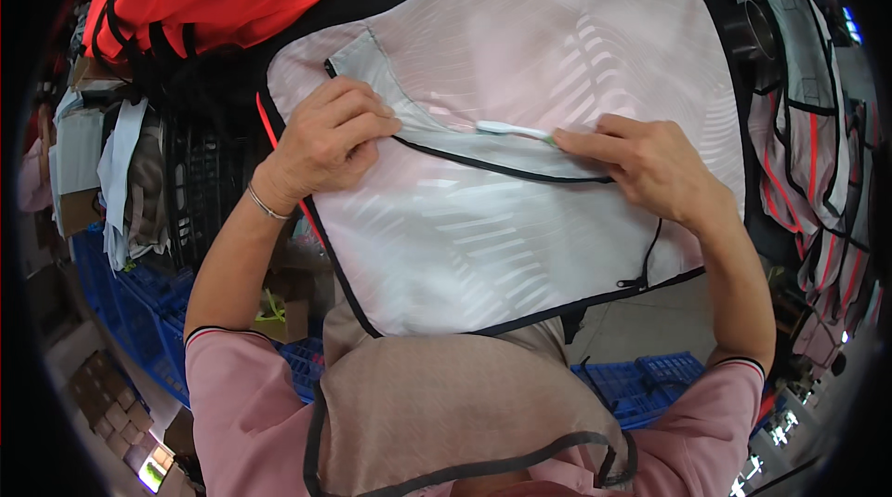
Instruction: The recorder uses nippers to clip excess threads and a toothbrush to clean logos and surfaces on red backpacks and white bags in a factory workshop.
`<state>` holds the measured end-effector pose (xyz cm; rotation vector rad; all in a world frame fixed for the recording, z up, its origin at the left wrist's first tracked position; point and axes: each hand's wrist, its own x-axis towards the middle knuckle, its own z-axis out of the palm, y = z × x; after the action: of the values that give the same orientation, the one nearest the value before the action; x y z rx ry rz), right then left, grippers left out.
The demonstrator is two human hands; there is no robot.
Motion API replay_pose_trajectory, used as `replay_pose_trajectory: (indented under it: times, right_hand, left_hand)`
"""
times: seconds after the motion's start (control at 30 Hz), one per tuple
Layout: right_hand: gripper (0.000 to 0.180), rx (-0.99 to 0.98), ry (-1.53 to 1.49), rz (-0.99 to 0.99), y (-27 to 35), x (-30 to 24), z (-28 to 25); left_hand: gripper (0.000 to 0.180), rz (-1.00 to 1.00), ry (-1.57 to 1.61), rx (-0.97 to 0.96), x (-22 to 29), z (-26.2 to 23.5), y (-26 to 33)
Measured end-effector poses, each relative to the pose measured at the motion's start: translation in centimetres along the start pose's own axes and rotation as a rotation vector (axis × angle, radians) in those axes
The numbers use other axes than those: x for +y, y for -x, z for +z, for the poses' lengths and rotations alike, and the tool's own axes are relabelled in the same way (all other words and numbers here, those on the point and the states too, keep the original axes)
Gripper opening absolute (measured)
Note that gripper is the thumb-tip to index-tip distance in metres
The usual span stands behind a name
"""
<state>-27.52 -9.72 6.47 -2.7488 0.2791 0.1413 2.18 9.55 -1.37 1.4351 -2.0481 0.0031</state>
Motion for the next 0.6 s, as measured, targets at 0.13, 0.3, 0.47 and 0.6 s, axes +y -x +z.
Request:
replay_pose_trajectory:
  times: [0.13,0.3,0.47,0.6]
  right_hand:
    - [0.048,-0.078,-0.004,0.057,2.7,1.3,-0.9]
    - [0.039,0.074,-0.055,0.037,1.5,1.5,1.3]
    - [0.046,0.103,-0.042,-0.084,-2.0,0.9,2.2]
    - [0.045,0.030,0.048,-0.024,1.9,2.0,0.0]
  left_hand:
    - [0.037,-0.056,0.008,-0.081,-0.1,-1.2,0.5]
    - [0.045,-0.150,0.023,-0.163,7.4,0.8,-3.1]
    - [0.048,-0.160,0.075,-0.171,7.5,2.5,-1.1]
    - [0.044,-0.034,0.041,-0.110,5.6,2.7,0.3]
